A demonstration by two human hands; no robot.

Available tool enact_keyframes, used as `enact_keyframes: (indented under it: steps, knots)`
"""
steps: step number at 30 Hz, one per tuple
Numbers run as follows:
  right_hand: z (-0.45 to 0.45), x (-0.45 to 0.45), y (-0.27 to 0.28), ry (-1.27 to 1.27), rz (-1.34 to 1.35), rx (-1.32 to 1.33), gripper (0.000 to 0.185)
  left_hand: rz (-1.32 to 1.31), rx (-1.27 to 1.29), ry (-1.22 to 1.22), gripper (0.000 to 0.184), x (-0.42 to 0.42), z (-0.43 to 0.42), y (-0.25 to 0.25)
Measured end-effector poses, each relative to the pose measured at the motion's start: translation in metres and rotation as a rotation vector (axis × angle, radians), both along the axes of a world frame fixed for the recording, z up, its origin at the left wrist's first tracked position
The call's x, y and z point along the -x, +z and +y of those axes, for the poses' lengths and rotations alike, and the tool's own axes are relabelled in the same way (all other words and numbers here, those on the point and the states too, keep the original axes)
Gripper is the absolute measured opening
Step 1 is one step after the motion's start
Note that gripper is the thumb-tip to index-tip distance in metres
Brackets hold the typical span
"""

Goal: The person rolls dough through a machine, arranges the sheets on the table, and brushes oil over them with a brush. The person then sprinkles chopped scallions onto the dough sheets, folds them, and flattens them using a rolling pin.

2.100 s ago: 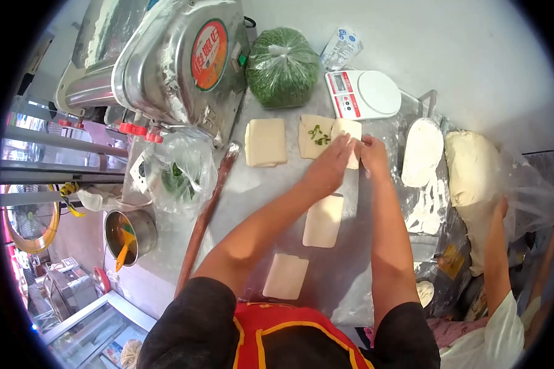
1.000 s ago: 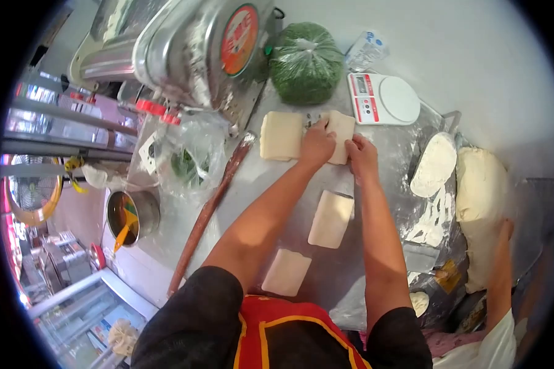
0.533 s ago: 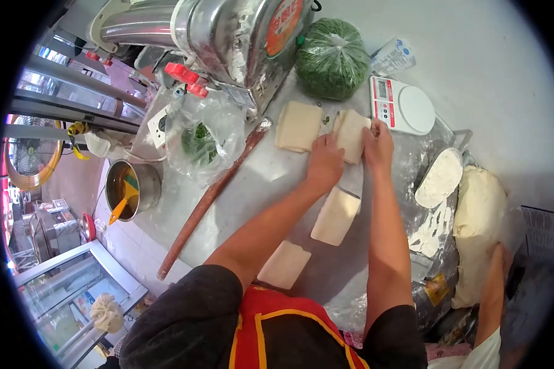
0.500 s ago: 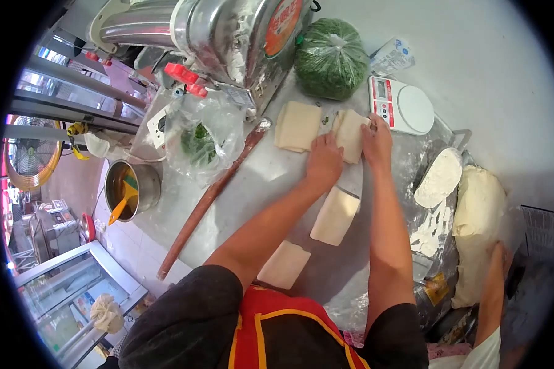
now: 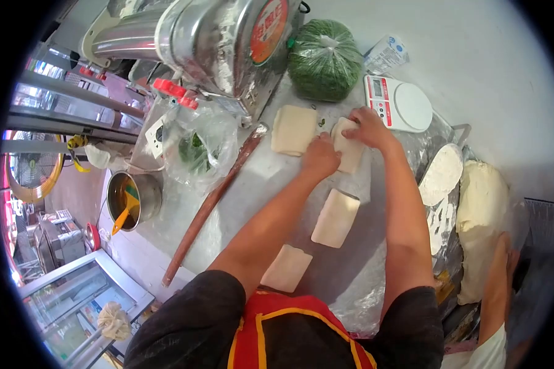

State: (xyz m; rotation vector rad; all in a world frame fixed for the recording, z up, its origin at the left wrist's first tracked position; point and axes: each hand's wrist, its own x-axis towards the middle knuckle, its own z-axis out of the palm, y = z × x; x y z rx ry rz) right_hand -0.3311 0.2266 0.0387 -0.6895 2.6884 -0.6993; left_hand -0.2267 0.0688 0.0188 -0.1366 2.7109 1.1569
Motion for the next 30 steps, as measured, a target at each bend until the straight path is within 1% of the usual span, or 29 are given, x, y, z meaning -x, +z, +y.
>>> enact_keyframes:
  steps: [1, 2, 4, 7, 10, 13, 16, 19, 22, 25, 28, 30]
  knots:
    - [0.007, -0.008, 0.0, -0.005, 0.082, 0.05, 0.039, 0.033, -0.009, -0.001, 0.036, 0.0, 0.0, -0.005]
    - [0.015, -0.016, 0.0, -0.095, -0.018, 0.132, 0.038, 0.108, -0.021, -0.03, 0.034, -0.001, 0.001, -0.01]
    - [0.03, -0.033, 0.004, -0.278, -0.214, 0.295, 0.035, 0.257, -0.052, -0.091, 0.031, -0.002, 0.001, -0.002]
    - [0.034, -0.053, 0.0, -0.625, -0.265, 0.673, 0.029, -0.061, -0.251, -0.193, 0.028, 0.036, -0.008, 0.024]
    - [0.037, -0.069, -0.007, -0.997, -0.494, 0.942, 0.022, -0.027, -0.296, -0.279, 0.029, 0.083, -0.006, 0.028]
    - [0.047, -0.066, -0.027, -1.242, -0.453, 1.273, 0.017, 0.154, -0.183, -0.326, 0.033, 0.095, 0.004, 0.004]
    - [0.059, -0.042, -0.038, -1.428, -0.345, 1.536, 0.014, 0.156, -0.093, -0.268, 0.038, 0.087, 0.012, -0.007]
    - [0.06, -0.013, -0.028, -1.62, -0.356, 1.487, 0.016, 0.104, -0.06, -0.2, 0.039, 0.078, 0.021, -0.016]
    - [0.06, -0.002, -0.019, -1.53, -0.477, 1.455, 0.022, 0.062, -0.109, -0.216, 0.036, 0.075, 0.022, -0.011]
    - [0.065, 0.003, -0.023, -1.513, -0.455, 1.479, 0.024, -0.033, -0.084, -0.306, 0.035, 0.081, 0.016, -0.002]
    - [0.065, -0.02, -0.031, -1.556, -0.3, 1.596, 0.023, -0.311, -0.302, -0.249, 0.034, 0.082, 0.01, 0.02]
    - [0.071, -0.029, -0.041, -1.571, -0.188, 1.658, 0.02, -0.175, -0.241, -0.296, 0.034, 0.09, 0.011, 0.007]
